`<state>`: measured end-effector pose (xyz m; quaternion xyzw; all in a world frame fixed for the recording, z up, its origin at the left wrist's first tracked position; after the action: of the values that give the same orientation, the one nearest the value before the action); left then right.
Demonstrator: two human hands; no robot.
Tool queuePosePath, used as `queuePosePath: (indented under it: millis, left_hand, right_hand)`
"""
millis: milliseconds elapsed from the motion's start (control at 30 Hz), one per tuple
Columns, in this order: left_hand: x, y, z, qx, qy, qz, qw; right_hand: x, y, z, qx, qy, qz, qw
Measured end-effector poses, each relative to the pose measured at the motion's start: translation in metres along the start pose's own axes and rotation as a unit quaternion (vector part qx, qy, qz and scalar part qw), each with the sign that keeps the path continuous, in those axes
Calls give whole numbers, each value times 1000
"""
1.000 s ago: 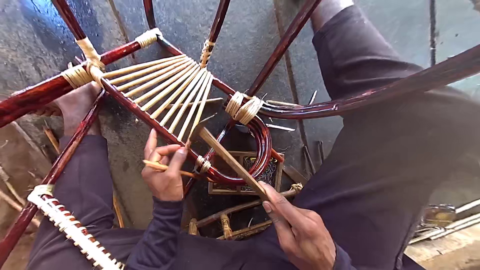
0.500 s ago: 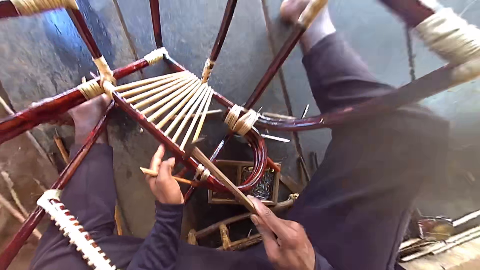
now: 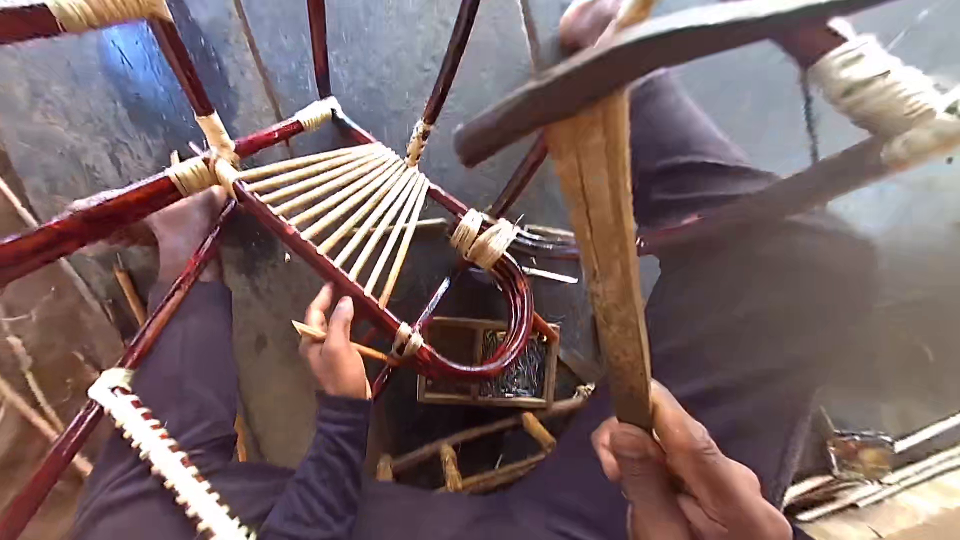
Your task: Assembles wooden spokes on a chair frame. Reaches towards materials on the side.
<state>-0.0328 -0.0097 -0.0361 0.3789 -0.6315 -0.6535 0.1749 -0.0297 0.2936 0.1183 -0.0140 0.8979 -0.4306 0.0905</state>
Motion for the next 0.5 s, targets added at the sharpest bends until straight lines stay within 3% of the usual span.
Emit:
queuePosePath:
  millis: [233, 300, 400, 467, 500]
  left_hand:
    - [0, 7, -2, 111, 30, 9, 993]
    - [-1, 5, 0, 116, 13, -9, 993]
    - [2, 0, 2, 114, 0, -20, 993]
    - [5, -2, 2, 120, 3, -15, 993]
    - [4, -2, 3, 122, 4, -13, 992]
  right_hand:
    - [11, 42, -12, -60, -53, 64, 995]
    - [15, 57, -7, -30, -112, 143, 983]
    - [27, 74, 17, 94, -223, 307, 920]
    - [42, 84, 32, 36, -272, 321, 906]
    - [52, 87, 34, -68, -284, 286, 913]
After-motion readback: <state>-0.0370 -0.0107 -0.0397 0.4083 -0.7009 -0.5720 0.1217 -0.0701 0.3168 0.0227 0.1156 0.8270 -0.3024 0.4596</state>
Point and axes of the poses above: each hand's wrist, its own x-axis towards the middle knuckle, its own z-axis out of the palm, y = z × x, the point moved 6 cm from there along x, towards the middle knuckle, and after that the axes turned 12 degrees about z, right-handed, at the moved point
